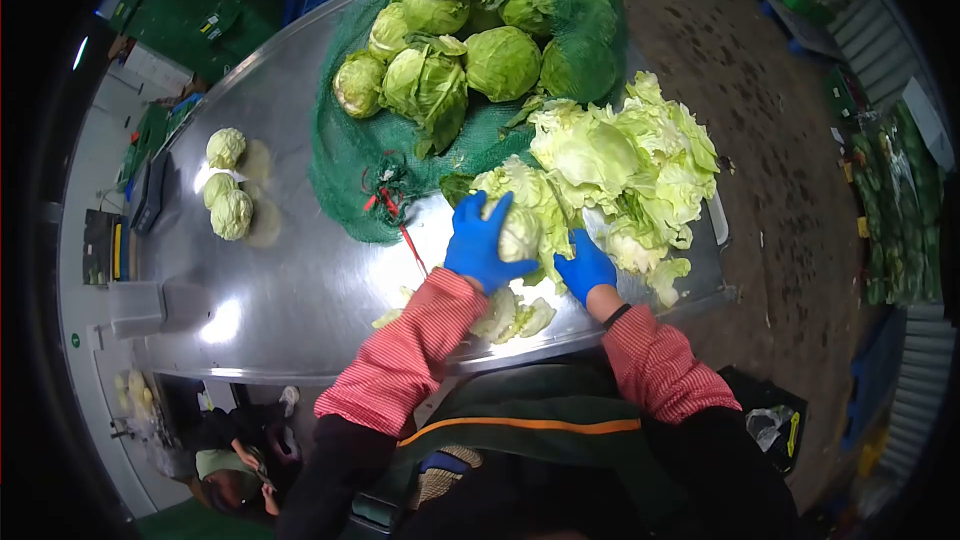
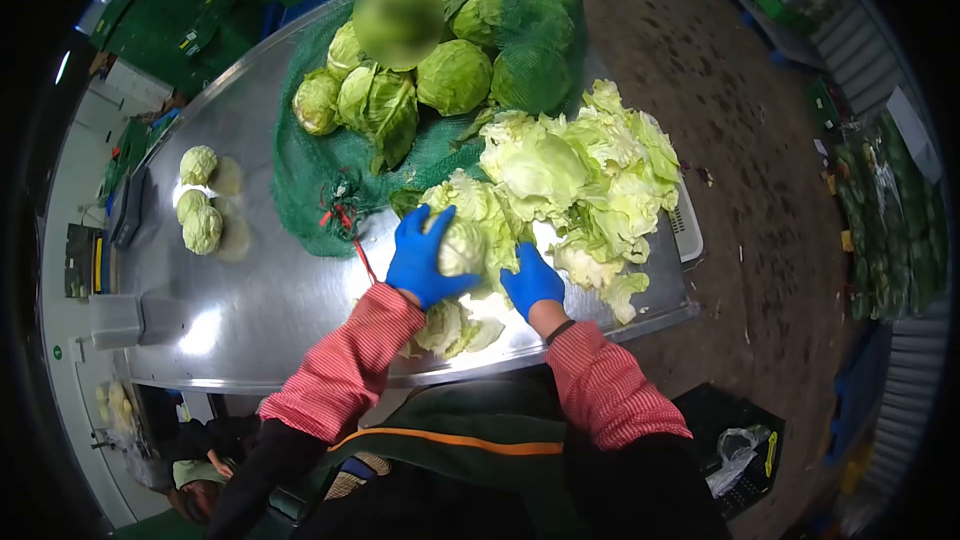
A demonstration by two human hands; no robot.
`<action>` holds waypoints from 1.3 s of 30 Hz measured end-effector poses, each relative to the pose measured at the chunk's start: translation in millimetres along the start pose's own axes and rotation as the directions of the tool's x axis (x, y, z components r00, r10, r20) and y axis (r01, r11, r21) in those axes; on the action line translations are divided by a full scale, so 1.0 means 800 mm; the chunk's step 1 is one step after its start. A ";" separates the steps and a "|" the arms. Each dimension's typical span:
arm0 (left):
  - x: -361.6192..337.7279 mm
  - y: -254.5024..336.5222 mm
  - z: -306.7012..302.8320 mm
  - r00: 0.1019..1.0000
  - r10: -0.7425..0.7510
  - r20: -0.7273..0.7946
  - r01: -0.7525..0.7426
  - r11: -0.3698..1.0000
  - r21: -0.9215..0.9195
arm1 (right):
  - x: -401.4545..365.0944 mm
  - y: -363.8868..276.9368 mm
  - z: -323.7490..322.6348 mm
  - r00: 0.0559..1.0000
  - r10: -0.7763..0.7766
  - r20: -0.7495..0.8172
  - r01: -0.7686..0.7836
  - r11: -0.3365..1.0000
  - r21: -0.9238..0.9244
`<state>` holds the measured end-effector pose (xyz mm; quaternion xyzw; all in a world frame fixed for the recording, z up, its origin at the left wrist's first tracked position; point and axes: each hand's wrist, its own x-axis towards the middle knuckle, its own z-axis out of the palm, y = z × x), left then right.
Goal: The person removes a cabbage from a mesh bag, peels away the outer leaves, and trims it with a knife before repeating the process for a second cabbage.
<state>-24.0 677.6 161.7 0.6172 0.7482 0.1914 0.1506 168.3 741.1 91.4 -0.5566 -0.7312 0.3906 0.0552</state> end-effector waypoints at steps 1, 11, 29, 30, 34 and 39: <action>0.002 -0.014 -0.004 0.999 -0.048 0.025 0.049 0.996 -0.074 | 0.003 0.003 0.005 0.999 -0.023 -0.025 0.022 0.999 -0.036; -0.054 -0.058 -0.048 0.885 -0.206 0.417 0.228 -0.590 -0.775 | 0.033 -0.041 -0.046 0.967 -0.240 0.083 0.254 0.921 -0.294; -0.075 -0.042 -0.080 0.892 -0.232 0.389 0.199 -0.572 -0.796 | -0.006 -0.142 -0.106 0.840 -0.525 0.137 0.478 0.836 0.270; -0.076 -0.043 -0.081 0.903 -0.160 0.398 0.245 -0.570 -0.784 | -0.013 -0.146 -0.096 0.783 -0.620 0.049 0.592 0.768 0.246; -0.095 -0.050 -0.094 0.953 -0.179 0.243 0.248 0.008 -0.969 | 0.011 -0.131 -0.091 0.843 -0.513 0.162 0.247 0.636 0.731; -0.078 -0.053 -0.047 0.991 -0.106 0.085 0.116 0.339 -0.934 | 0.054 -0.093 -0.011 0.823 -0.188 0.536 -0.307 0.646 0.699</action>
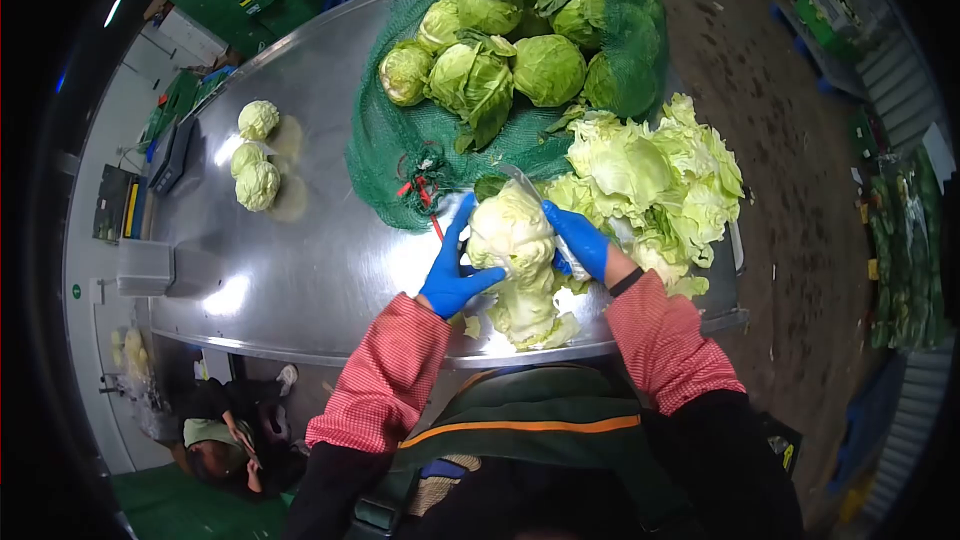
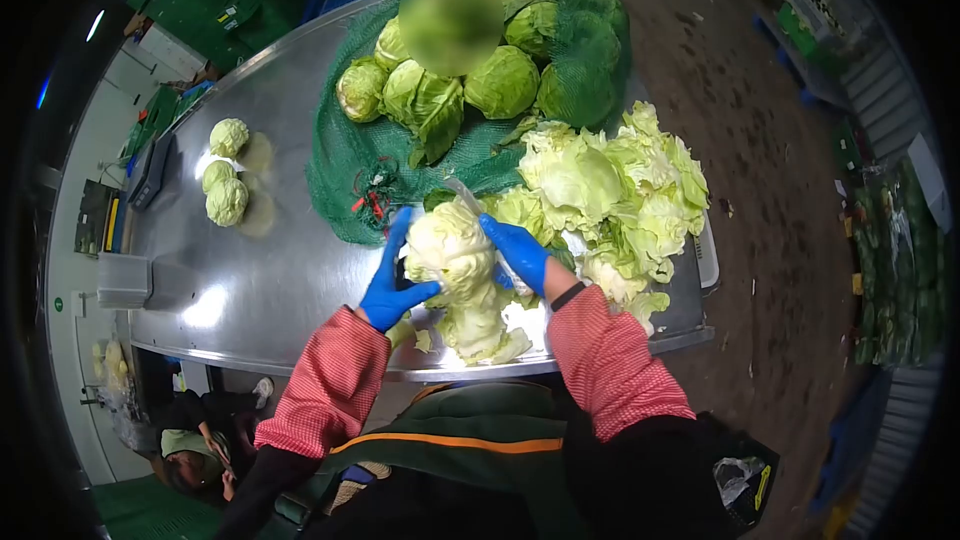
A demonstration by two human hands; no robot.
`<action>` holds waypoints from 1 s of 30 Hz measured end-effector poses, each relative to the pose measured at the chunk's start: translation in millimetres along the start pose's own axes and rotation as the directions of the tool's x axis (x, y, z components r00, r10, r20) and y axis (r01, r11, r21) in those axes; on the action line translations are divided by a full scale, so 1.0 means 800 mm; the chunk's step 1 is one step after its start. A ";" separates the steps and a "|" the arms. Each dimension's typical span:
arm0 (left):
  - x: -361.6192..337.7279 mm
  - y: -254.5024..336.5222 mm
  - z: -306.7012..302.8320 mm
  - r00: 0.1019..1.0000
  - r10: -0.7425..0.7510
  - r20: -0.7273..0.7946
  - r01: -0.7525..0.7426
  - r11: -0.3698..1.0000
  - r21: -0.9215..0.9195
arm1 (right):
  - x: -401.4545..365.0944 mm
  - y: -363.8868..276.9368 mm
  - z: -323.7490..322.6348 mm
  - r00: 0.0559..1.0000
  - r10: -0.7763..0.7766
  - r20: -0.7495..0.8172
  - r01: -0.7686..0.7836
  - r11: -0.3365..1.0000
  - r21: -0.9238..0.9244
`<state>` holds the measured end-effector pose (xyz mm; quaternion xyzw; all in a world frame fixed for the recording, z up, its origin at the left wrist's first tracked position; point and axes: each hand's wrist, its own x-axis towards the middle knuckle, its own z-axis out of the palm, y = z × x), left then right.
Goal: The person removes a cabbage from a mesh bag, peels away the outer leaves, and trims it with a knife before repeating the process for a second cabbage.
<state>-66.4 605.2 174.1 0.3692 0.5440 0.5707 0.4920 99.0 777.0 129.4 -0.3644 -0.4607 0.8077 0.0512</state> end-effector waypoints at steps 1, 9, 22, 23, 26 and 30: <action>0.004 -0.021 -0.004 0.999 -0.034 -0.033 0.037 0.994 0.101 | 0.013 0.008 -0.002 0.996 -0.025 -0.083 0.003 0.967 -0.256; 0.047 -0.058 0.019 0.974 0.218 -0.065 -0.118 0.730 0.674 | -0.074 0.001 0.010 0.781 -0.613 -0.122 0.091 0.304 -0.948; 0.117 -0.036 0.050 0.939 -0.084 -0.333 0.336 0.432 0.837 | -0.041 0.002 -0.014 0.813 -0.562 -0.152 -0.134 0.073 -0.988; 0.117 -0.039 0.047 0.944 -0.080 -0.321 0.321 0.448 0.834 | -0.034 -0.004 -0.023 0.817 -0.550 -0.172 -0.153 0.082 -0.985; 0.084 -0.021 0.078 0.973 0.043 -0.226 0.193 0.381 0.904 | -0.014 -0.022 -0.049 0.827 -0.517 -0.221 -0.193 0.109 -0.975; 0.085 -0.038 0.047 0.974 0.088 -0.211 0.126 0.562 0.818 | -0.047 -0.060 0.005 0.897 -0.375 -0.235 -0.168 0.205 -0.964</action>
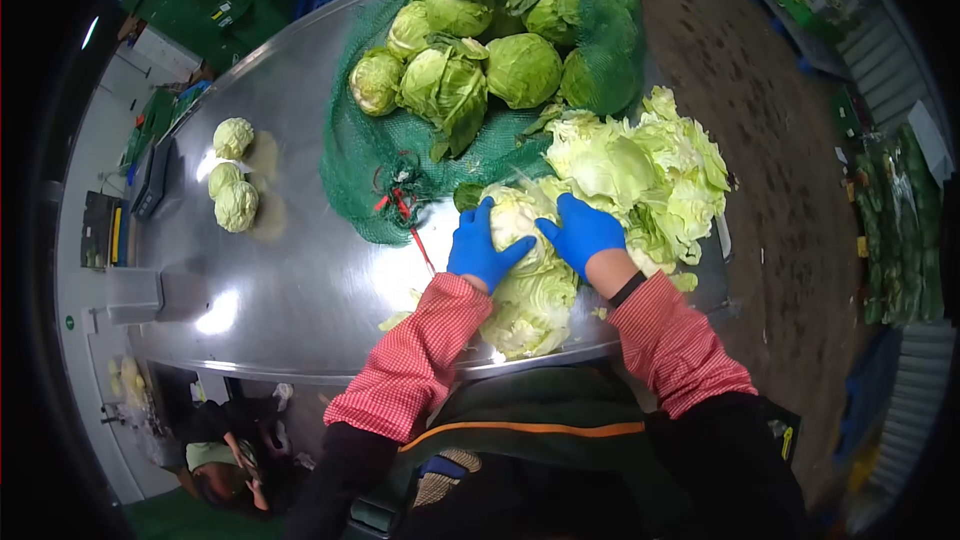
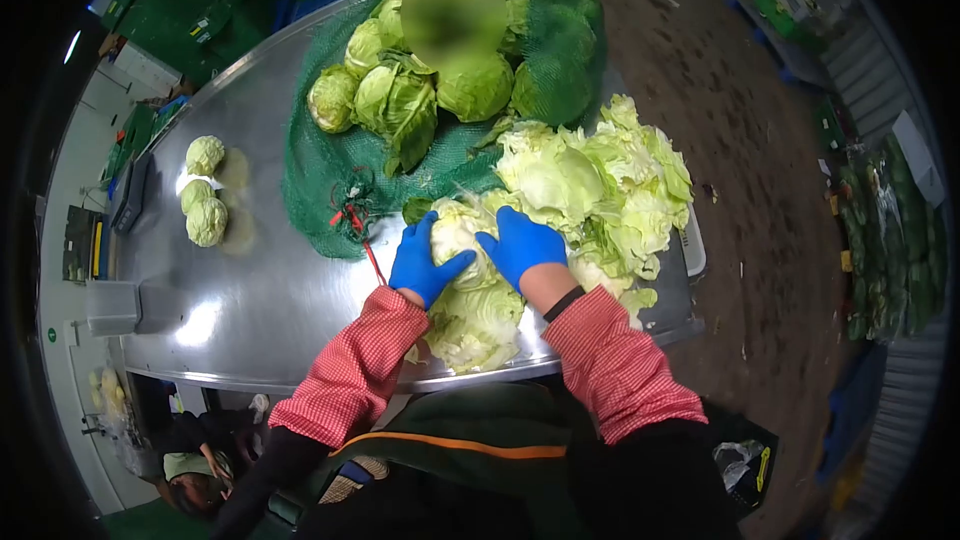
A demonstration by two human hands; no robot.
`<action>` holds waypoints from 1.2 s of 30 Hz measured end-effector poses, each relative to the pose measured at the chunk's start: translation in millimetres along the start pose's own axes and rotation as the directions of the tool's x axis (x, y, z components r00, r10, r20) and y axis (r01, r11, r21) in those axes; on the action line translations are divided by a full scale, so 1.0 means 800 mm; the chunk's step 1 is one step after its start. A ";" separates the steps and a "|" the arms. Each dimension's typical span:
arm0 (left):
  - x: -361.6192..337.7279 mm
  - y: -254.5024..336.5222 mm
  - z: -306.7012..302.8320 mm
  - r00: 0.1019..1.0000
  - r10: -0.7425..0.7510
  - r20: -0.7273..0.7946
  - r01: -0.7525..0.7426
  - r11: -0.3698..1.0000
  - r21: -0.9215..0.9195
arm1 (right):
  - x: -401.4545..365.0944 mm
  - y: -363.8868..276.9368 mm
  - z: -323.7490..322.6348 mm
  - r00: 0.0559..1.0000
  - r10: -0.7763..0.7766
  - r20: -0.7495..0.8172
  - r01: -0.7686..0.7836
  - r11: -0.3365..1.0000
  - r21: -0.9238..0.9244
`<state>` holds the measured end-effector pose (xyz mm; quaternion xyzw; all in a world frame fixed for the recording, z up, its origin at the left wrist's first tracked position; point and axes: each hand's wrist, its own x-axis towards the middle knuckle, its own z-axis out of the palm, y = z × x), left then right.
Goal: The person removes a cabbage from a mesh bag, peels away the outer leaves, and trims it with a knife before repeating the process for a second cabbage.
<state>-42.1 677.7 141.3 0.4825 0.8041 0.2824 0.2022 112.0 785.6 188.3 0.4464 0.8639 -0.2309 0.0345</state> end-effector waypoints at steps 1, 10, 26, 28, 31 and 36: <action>-0.003 -0.006 -0.003 0.999 0.037 0.016 -0.035 0.997 -0.073 | 0.005 0.004 0.016 0.994 0.048 -0.100 -0.043 0.998 0.051; -0.065 -0.054 0.006 0.977 0.202 -0.070 -0.213 0.897 -0.387 | 0.051 0.052 0.072 0.989 0.132 0.062 -0.141 0.974 0.179; -0.066 -0.021 0.005 0.980 -0.013 -0.200 -0.077 0.895 -0.440 | -0.056 0.073 0.111 0.958 0.181 0.224 -0.284 0.708 0.646; -0.066 -0.017 0.015 0.966 0.068 -0.248 -0.141 0.946 -0.291 | -0.054 0.078 0.128 0.987 0.123 0.101 -0.159 0.805 0.572; -0.053 -0.023 0.013 0.977 0.045 -0.207 -0.110 0.943 -0.313 | -0.041 0.089 0.104 0.973 0.228 -0.028 -0.186 0.855 0.484; -0.057 -0.053 -0.017 0.945 0.318 0.081 -0.286 0.918 -0.275 | -0.031 0.020 0.006 0.955 -0.128 -0.266 0.229 0.890 0.394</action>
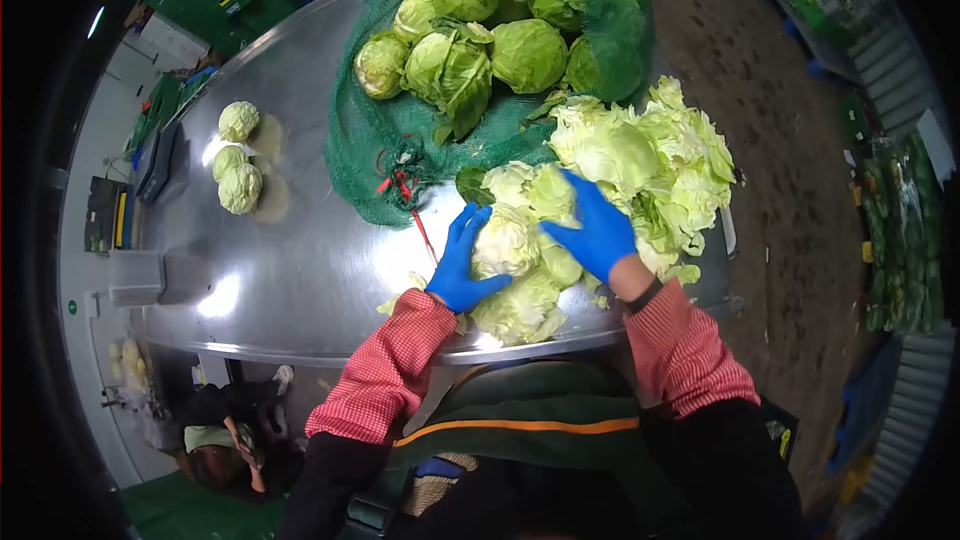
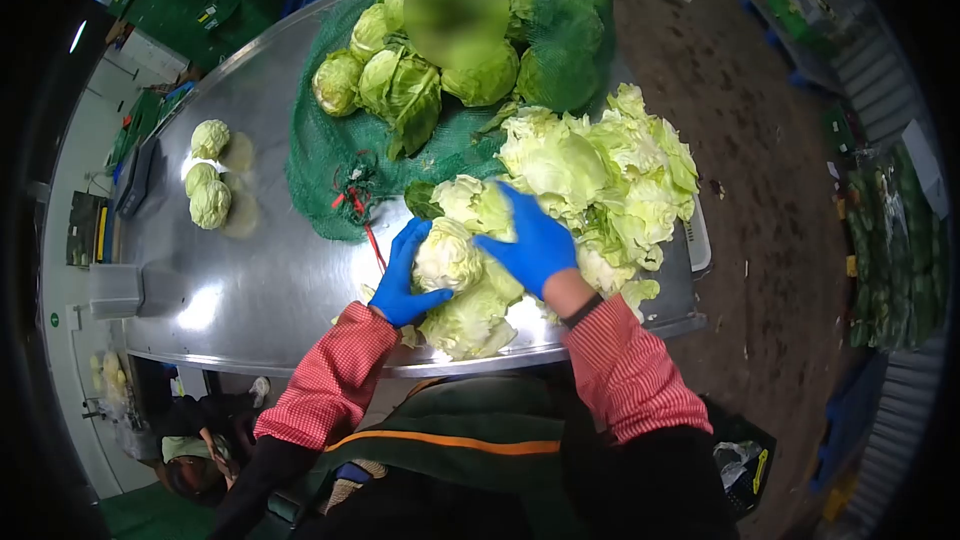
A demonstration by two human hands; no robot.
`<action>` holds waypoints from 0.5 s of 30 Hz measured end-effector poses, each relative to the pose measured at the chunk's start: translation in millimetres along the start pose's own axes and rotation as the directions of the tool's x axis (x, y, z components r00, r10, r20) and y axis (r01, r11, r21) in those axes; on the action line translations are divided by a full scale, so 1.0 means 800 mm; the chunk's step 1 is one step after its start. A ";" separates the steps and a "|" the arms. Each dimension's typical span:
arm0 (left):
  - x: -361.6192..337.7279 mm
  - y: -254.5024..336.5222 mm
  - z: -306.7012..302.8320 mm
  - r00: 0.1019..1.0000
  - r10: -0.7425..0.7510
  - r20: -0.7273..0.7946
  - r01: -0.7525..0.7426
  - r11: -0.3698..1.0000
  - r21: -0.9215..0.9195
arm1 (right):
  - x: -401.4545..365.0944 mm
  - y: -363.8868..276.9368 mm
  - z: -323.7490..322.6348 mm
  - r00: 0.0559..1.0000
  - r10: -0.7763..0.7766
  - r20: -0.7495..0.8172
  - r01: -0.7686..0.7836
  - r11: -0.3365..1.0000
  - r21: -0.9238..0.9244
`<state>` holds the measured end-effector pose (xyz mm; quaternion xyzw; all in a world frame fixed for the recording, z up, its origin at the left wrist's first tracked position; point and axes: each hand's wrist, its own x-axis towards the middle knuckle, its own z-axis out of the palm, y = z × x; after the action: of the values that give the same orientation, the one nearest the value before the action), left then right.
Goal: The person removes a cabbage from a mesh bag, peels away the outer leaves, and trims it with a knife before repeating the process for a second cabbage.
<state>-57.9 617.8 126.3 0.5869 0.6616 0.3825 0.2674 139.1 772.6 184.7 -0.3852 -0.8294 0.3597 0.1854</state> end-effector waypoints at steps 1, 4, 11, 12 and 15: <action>0.003 0.008 -0.007 0.999 0.002 0.052 -0.002 1.000 0.006 | 0.008 -0.010 0.009 0.995 -0.051 0.089 0.065 0.985 -0.162; 0.007 0.017 -0.017 0.997 0.017 0.070 -0.020 0.999 0.041 | 0.052 -0.001 0.032 0.897 -0.148 0.417 0.203 0.975 -0.089; -0.009 0.043 0.035 0.886 -0.225 -0.406 0.263 0.964 0.039 | 0.070 -0.003 0.063 0.901 -0.119 0.417 0.072 0.989 0.126; -0.004 0.053 0.042 0.872 -0.237 -0.429 0.338 0.924 0.177 | 0.067 -0.009 0.066 0.914 -0.102 0.392 0.087 0.995 0.057; 0.003 0.035 0.035 0.880 -0.252 -0.404 0.315 0.944 0.096 | 0.066 -0.020 0.064 0.961 -0.068 0.269 0.117 0.978 -0.173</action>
<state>-19.7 626.3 133.9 0.4161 0.8083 0.3932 0.1374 67.6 783.0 163.7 -0.3109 -0.8939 0.3185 0.0541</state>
